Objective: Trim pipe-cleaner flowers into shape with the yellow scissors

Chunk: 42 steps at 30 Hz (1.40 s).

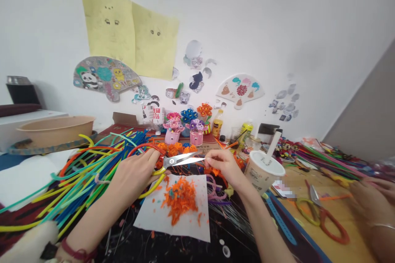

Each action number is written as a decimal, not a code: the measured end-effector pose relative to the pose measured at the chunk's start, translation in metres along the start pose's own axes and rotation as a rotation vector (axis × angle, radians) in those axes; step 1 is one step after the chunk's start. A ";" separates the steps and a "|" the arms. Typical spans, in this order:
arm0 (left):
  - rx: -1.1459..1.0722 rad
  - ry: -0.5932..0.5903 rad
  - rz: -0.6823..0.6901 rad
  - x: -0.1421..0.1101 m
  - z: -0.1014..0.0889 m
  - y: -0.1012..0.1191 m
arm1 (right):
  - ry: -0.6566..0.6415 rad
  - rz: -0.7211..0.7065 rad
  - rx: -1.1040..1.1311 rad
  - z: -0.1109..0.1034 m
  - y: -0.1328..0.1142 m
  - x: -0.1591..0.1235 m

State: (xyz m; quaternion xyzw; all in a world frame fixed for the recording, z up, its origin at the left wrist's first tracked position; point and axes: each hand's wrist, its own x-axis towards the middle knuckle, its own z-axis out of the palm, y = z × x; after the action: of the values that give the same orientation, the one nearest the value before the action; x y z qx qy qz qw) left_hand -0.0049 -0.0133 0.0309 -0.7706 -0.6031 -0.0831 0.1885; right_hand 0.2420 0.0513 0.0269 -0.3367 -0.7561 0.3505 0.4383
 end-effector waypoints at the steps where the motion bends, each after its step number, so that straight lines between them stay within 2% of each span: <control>1: -0.006 -0.003 0.001 0.000 0.000 -0.001 | -0.013 0.003 0.017 -0.001 0.000 0.000; 11: -0.058 0.044 0.075 -0.001 0.009 -0.010 | -0.053 0.045 0.104 -0.005 0.004 0.000; 42: -0.090 -0.080 0.033 0.000 0.009 -0.009 | -0.067 0.037 0.081 -0.009 -0.001 -0.001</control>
State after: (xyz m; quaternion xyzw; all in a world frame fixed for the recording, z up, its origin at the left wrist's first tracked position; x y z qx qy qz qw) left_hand -0.0142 -0.0080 0.0247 -0.7909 -0.5930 -0.0760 0.1307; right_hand 0.2502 0.0522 0.0303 -0.3207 -0.7492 0.3999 0.4196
